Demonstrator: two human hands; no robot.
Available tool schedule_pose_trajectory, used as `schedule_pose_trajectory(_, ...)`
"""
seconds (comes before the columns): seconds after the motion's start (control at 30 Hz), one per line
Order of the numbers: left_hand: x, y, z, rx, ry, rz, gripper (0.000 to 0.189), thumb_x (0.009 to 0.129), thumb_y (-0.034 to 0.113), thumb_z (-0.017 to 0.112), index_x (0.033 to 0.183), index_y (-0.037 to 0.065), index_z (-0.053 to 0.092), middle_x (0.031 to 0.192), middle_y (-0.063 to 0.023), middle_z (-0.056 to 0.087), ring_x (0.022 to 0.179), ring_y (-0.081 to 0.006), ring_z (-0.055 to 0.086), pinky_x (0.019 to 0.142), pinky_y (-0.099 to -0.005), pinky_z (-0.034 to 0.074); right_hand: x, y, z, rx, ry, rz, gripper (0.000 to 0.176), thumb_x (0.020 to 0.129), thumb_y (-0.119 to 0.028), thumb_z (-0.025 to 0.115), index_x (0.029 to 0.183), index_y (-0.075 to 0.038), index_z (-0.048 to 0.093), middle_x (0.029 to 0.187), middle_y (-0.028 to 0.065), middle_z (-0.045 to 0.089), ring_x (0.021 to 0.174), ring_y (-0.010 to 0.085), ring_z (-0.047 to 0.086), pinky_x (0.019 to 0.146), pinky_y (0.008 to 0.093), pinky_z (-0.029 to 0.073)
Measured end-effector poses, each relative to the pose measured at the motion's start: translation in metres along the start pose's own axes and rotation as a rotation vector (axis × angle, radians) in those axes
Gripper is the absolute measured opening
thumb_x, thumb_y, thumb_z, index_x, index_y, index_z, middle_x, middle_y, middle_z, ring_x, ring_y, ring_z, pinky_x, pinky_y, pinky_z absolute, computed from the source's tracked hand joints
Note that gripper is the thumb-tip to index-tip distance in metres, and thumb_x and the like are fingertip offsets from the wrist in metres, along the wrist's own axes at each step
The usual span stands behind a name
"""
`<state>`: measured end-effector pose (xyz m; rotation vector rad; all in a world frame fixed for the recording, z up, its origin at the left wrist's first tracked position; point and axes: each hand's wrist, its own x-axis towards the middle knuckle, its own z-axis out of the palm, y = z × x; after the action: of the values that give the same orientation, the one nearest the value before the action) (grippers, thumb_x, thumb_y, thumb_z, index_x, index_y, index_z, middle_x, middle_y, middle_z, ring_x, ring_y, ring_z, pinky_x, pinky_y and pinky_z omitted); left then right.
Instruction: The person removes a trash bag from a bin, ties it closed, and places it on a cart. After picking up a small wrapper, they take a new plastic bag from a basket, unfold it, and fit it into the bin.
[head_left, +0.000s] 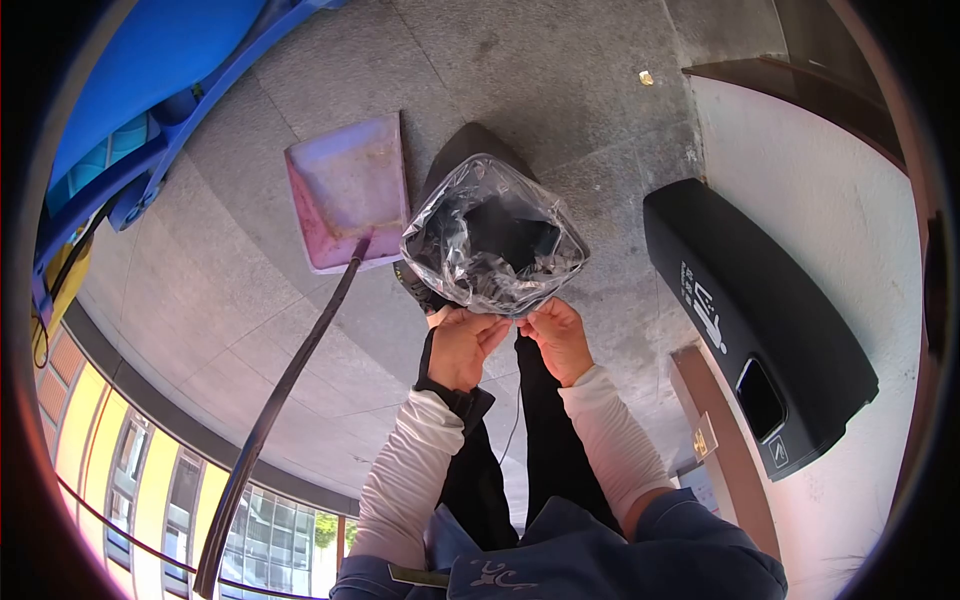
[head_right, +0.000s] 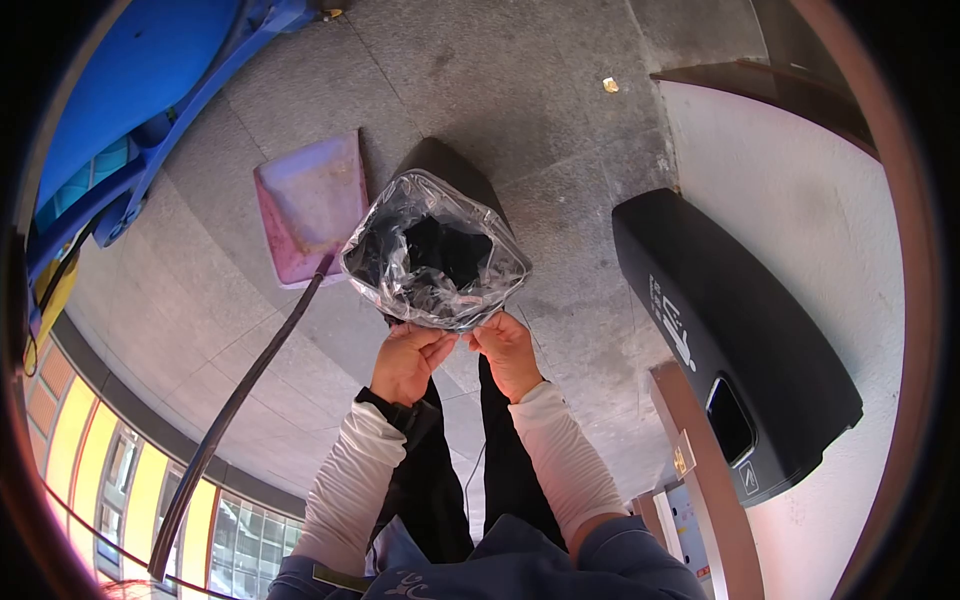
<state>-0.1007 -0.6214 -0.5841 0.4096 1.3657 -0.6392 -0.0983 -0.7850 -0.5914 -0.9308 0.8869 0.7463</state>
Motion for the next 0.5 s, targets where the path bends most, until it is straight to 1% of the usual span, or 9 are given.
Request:
schedule_pose_trajectory(0.13,-0.002,-0.003,-0.001,-0.033,0.025,0.017,0.016,0.083,-0.003,0.05,0.097,0.001,0.058,0.093,-0.0096,0.064,0.087,-0.0196,0.064,0.084,-0.0306,0.052,0.005,0.005,-0.003,-0.111,-0.002,-0.039,0.011,0.083,0.004,0.053,0.076,-0.004,0.051,0.078,0.0074,0.058,0.069,0.0143,0.055,0.065,0.0278,0.044)
schedule_pose_trajectory(0.2,-0.002,-0.003,-0.002,-0.039,0.018,0.024,0.016,0.083,-0.003,0.05,0.098,0.0,0.057,0.094,-0.0097,0.064,0.088,-0.0198,0.064,0.085,-0.0308,0.051,0.005,0.006,-0.001,-0.12,0.014,-0.066,0.011,0.081,0.006,0.053,0.075,-0.003,0.051,0.076,0.0069,0.058,0.066,0.0128,0.053,0.062,0.0263,0.043)
schedule_pose_trajectory(0.23,-0.001,-0.002,-0.002,-0.053,0.02,0.037,0.01,0.082,-0.004,0.051,0.091,0.001,0.053,0.091,-0.0115,0.063,0.087,-0.0218,0.064,0.084,-0.0327,0.052,0.006,0.007,-0.001,-0.124,0.022,-0.079,0.012,0.08,0.007,0.054,0.074,-0.003,0.051,0.075,0.0067,0.058,0.064,0.0121,0.052,0.061,0.0256,0.042)
schedule_pose_trajectory(0.27,-0.001,-0.002,-0.002,-0.067,0.022,0.05,0.008,0.081,-0.005,0.053,0.083,0.002,0.05,0.089,-0.0133,0.062,0.086,-0.0238,0.064,0.084,-0.0346,0.052,0.004,0.005,0.002,-0.108,0.032,-0.065,0.012,0.079,0.007,0.054,0.073,-0.003,0.051,0.074,0.0066,0.057,0.064,0.0118,0.052,0.06,0.0254,0.042)
schedule_pose_trajectory(0.3,0.0,-0.001,-0.002,-0.08,0.024,0.062,0.013,0.079,-0.006,0.054,0.076,0.003,0.046,0.086,-0.0151,0.061,0.084,-0.0258,0.064,0.084,-0.0366,0.052,0.002,0.002,0.006,-0.092,0.042,-0.051,0.012,0.079,0.007,0.054,0.073,-0.003,0.051,0.074,0.0066,0.057,0.063,0.0115,0.052,0.06,0.0252,0.042)
schedule_pose_trajectory(0.4,-0.002,0.002,-0.002,-0.075,0.01,0.062,0.014,0.079,-0.007,0.053,0.076,0.005,0.045,0.086,-0.0145,0.062,0.084,-0.026,0.064,0.084,-0.0375,0.052,0.004,0.007,0.002,-0.042,0.045,-0.039,0.011,0.077,0.008,0.055,0.074,-0.003,0.052,0.073,0.0054,0.057,0.062,0.0103,0.051,0.058,0.0245,0.041)
schedule_pose_trajectory(0.43,-0.002,0.001,-0.003,-0.069,0.006,0.061,0.01,0.08,-0.006,0.052,0.081,0.003,0.049,0.088,-0.0132,0.062,0.085,-0.0246,0.064,0.084,-0.0361,0.052,0.006,0.01,0.0,-0.026,0.04,-0.039,0.011,0.077,0.008,0.055,0.074,-0.002,0.053,0.073,0.0049,0.057,0.062,0.0099,0.051,0.057,0.0242,0.041)
schedule_pose_trajectory(0.47,-0.002,0.0,-0.004,-0.062,0.001,0.061,0.01,0.08,-0.006,0.05,0.086,0.002,0.054,0.089,-0.0119,0.063,0.087,-0.0232,0.064,0.085,-0.0347,0.052,0.007,0.01,0.0,-0.098,0.057,-0.039,0.01,0.076,0.008,0.055,0.075,-0.002,0.053,0.072,0.0037,0.057,0.062,0.0087,0.05,0.056,0.0233,0.041)
schedule_pose_trajectory(0.5,-0.001,-0.001,-0.005,-0.056,-0.005,0.061,0.014,0.081,-0.005,0.049,0.09,0.0,0.058,0.091,-0.0105,0.064,0.088,-0.0219,0.064,0.085,-0.0333,0.052,0.01,0.011,0.0,-0.169,0.072,-0.039,0.01,0.076,0.008,0.055,0.076,-0.002,0.054,0.072,0.0026,0.056,0.061,0.0076,0.05,0.056,0.0223,0.04)
